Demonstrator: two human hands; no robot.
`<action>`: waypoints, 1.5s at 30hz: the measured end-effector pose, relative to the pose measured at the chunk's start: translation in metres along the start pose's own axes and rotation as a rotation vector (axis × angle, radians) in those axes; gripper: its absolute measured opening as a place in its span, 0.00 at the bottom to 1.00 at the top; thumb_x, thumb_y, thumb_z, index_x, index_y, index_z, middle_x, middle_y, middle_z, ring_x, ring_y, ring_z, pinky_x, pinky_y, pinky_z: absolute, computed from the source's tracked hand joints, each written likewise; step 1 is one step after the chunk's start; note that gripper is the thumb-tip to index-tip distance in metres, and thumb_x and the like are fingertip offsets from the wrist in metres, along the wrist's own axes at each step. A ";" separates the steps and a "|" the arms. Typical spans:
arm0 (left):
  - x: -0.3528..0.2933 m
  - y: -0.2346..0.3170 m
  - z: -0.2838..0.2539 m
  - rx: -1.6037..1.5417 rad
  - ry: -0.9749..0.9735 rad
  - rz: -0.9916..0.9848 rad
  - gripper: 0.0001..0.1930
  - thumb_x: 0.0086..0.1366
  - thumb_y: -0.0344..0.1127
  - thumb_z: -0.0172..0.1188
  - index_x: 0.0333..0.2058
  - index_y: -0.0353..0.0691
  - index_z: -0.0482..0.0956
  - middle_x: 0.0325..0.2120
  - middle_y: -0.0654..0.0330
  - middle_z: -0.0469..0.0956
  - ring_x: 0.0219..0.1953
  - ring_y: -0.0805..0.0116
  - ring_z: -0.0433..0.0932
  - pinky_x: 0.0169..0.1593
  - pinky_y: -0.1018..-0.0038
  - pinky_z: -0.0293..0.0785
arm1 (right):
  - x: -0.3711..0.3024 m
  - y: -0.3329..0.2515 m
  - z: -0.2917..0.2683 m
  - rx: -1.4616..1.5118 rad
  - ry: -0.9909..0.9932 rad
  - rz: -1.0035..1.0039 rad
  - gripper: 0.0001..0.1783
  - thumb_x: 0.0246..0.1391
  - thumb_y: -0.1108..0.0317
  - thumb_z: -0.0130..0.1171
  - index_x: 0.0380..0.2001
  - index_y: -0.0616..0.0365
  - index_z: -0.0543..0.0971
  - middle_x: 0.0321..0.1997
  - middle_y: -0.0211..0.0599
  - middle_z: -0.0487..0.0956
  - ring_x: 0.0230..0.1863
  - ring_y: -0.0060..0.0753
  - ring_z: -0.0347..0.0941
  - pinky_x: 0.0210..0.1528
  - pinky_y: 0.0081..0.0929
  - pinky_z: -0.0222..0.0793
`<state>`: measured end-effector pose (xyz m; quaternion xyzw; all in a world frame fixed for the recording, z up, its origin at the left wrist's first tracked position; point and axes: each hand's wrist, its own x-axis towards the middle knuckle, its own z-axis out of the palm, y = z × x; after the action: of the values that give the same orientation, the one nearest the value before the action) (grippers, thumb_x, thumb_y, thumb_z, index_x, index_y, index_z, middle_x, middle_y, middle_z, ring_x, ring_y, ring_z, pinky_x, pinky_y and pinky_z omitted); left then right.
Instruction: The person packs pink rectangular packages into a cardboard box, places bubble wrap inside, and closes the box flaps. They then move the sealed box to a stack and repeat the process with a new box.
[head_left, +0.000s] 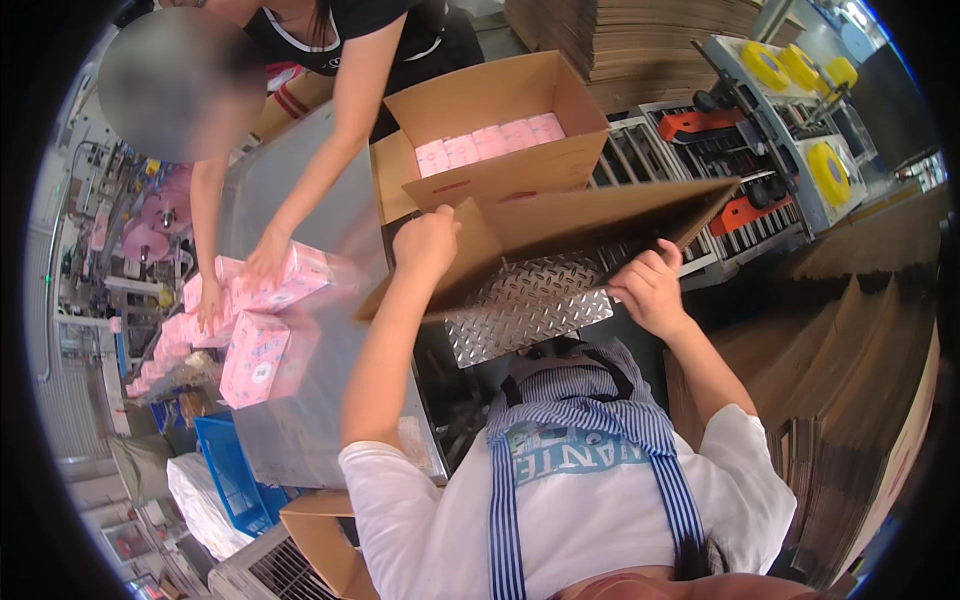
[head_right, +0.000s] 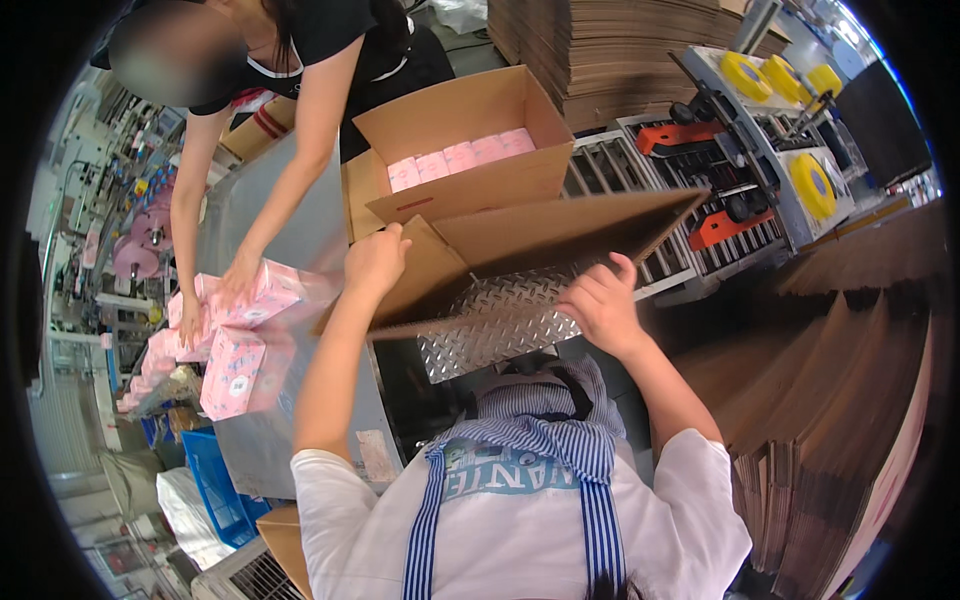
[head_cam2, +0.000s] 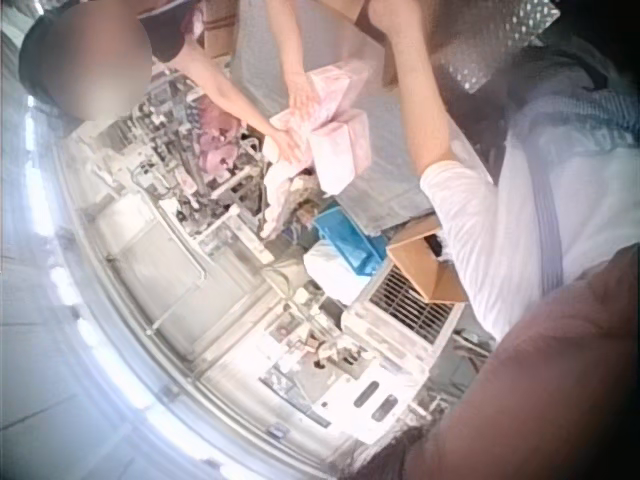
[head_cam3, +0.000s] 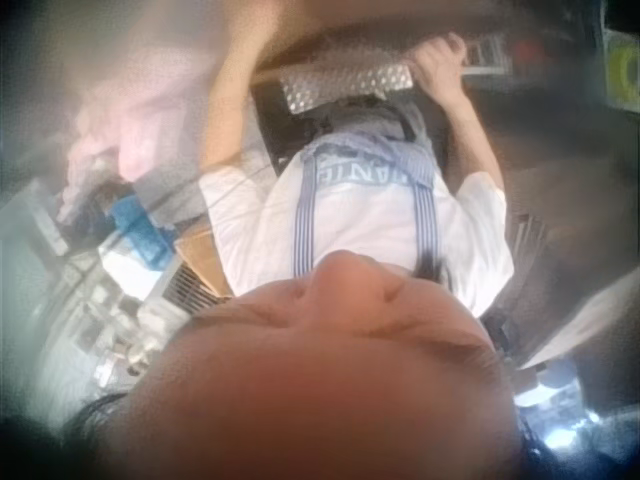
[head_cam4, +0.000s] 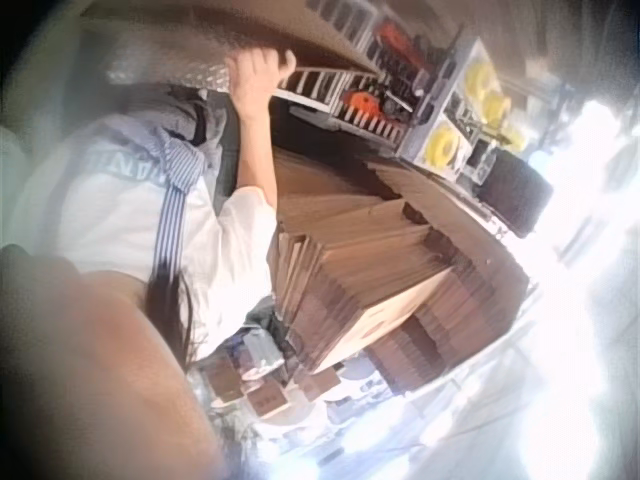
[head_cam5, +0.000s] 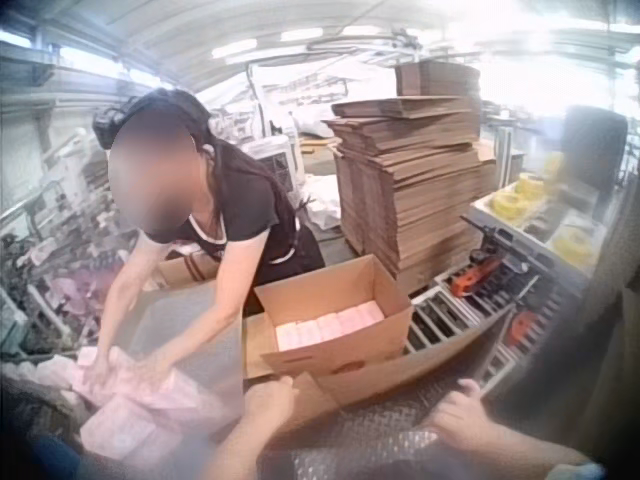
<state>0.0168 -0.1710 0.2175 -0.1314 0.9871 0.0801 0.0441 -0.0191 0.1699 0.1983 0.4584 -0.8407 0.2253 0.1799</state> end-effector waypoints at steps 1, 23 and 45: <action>0.000 -0.010 -0.001 -0.006 0.006 -0.027 0.12 0.63 0.41 0.53 0.34 0.37 0.74 0.28 0.47 0.79 0.35 0.47 0.79 0.38 0.55 0.73 | -0.005 0.006 -0.011 0.006 -0.045 -0.010 0.09 0.38 0.62 0.67 0.23 0.46 0.76 0.27 0.23 0.74 0.36 0.31 0.69 0.61 0.49 0.46; 0.012 0.006 0.152 -0.855 -0.145 0.320 0.15 0.62 0.39 0.55 0.41 0.34 0.77 0.50 0.53 0.73 0.51 0.54 0.72 0.55 0.67 0.67 | -0.008 0.099 -0.014 0.343 -1.357 -0.098 0.65 0.39 0.27 0.58 0.62 0.75 0.51 0.63 0.65 0.59 0.66 0.56 0.54 0.65 0.40 0.53; -0.065 0.013 0.147 0.118 0.129 -0.266 0.37 0.63 0.49 0.49 0.66 0.39 0.48 0.68 0.53 0.43 0.70 0.55 0.41 0.65 0.44 0.38 | 0.012 0.155 0.057 0.420 0.204 0.867 0.11 0.54 0.64 0.56 0.21 0.57 0.78 0.28 0.39 0.79 0.32 0.39 0.75 0.46 0.30 0.69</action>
<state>0.0853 -0.1171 0.0822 -0.2633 0.9647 0.0071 -0.0013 -0.1623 0.2047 0.1236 0.0681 -0.8686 0.4878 0.0548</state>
